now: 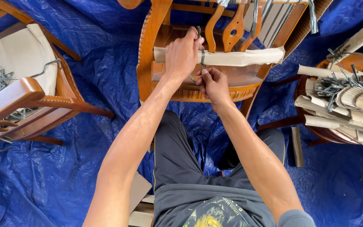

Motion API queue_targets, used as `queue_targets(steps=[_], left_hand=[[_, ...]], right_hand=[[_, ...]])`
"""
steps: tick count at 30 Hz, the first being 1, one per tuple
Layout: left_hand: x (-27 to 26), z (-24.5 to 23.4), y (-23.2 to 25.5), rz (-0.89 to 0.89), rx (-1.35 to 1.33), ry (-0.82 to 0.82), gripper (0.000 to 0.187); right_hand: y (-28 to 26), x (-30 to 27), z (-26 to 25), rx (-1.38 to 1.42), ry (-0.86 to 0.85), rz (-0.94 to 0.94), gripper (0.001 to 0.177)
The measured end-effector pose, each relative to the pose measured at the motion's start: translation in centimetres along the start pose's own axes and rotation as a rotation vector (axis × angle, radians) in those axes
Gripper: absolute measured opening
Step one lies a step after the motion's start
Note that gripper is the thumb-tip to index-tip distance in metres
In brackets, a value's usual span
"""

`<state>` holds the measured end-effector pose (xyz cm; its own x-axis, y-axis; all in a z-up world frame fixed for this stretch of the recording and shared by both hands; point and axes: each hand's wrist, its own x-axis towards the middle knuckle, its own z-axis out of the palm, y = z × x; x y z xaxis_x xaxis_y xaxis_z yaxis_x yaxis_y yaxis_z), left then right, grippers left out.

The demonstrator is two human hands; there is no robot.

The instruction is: Wrapping wooden chair frames with protective cardboard and securing them with plastic ties.

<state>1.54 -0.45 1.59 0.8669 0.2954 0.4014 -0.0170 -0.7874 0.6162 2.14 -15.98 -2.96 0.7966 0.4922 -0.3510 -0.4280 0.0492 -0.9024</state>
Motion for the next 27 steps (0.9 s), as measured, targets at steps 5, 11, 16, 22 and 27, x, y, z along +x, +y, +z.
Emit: queue_targets(steps=[5,11,16,22,27], left_hand=[[0.2,0.3,0.0,-0.067,-0.051,0.058,0.018],[-1.7,-1.9,0.9,0.4,-0.168,0.335,0.012],[-5.6,-1.6,2.3,0.01,-0.344,0.305,0.013],[-6.7,-0.2,2.0,-0.687,-1.01,0.103,0.019],[-7.7,0.6,1.2,-0.9,-1.18,-0.097,0.022]], right_hand=[[0.5,-1.4,-0.3,-0.448,0.011,-0.253,0.025],[-2.7,-8.9,1.0,-0.761,-0.004,-0.428,0.021],[-6.2,-10.6,2.3,-0.855,0.002,-0.638,0.015],[-5.4,-11.3,3.6,-0.973,-0.077,-0.911,0.006],[-5.0,-11.4,3.6,-1.056,-0.153,-0.898,0.004]])
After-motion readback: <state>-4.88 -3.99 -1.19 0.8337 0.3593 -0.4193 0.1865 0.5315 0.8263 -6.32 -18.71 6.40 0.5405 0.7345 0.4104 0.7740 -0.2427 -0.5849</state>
